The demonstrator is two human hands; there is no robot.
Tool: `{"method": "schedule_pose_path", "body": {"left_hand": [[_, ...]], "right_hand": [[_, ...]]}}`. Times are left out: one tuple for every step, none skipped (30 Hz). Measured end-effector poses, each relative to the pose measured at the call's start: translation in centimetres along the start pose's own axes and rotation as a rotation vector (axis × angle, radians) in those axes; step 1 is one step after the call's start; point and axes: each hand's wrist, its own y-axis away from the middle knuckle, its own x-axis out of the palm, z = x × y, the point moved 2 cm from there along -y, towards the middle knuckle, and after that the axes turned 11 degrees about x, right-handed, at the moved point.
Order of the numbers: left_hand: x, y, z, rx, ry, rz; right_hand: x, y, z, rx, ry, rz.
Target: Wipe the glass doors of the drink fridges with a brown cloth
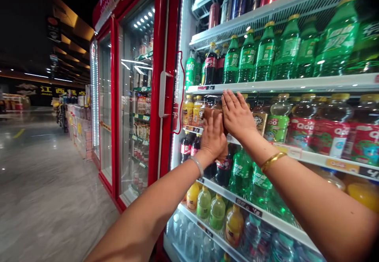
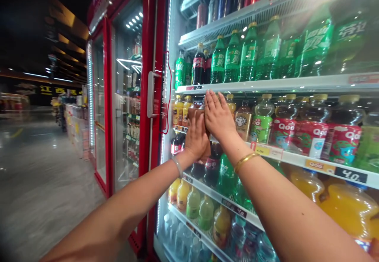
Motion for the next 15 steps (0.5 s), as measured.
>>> {"method": "schedule_pose_path", "body": {"left_hand": [[0.2,0.0,-0.7,0.050,0.006,0.026],[0.3,0.0,-1.0,0.074,0.015,0.036],[0.3,-0.2,-1.1,0.065,0.027,0.032],[0.2,-0.6,-1.0,0.029,0.043,0.014],[0.1,-1.0,-0.8,-0.029,0.062,-0.016],[0.1,-1.4,-0.6,-0.105,0.077,-0.051],[0.1,-1.8,-0.6,-0.180,0.083,-0.087],[0.1,-2.1,-0.8,-0.230,0.081,-0.110],[0.1,-2.3,-1.1,-0.237,0.072,-0.114],[0.1,-2.4,-1.5,-0.198,0.060,-0.095],[-0.1,-2.5,-1.9,-0.121,0.050,-0.057],[-0.3,-2.4,-2.1,-0.022,0.042,-0.005],[-0.7,-2.3,-2.2,0.084,0.038,0.060],[-1.2,-2.2,-2.1,0.177,0.036,0.120],[-1.6,-2.2,-2.0,0.255,0.036,0.187]], "right_hand": [[0.0,0.0,0.1,0.003,0.007,0.005],[0.0,0.1,0.1,0.006,0.015,0.012],[0.0,0.2,0.3,0.012,0.022,0.020],[0.1,0.5,0.4,0.018,0.024,0.028],[0.1,1.0,0.5,0.019,0.023,0.036],[0.1,1.5,0.6,0.014,0.021,0.045],[0.1,2.2,0.6,0.002,0.019,0.054],[0.0,2.9,0.5,-0.017,0.020,0.064],[-0.3,3.6,0.4,-0.040,0.024,0.074],[-0.6,4.3,0.2,-0.061,0.032,0.084],[-1.1,5.0,-0.1,-0.077,0.044,0.095],[-1.7,5.7,-0.5,-0.088,0.059,0.105],[-2.4,6.4,-0.9,-0.096,0.076,0.114],[-3.2,7.0,-1.3,-0.098,0.093,0.121],[-4.1,7.7,-1.8,-0.095,0.108,0.123]]}}
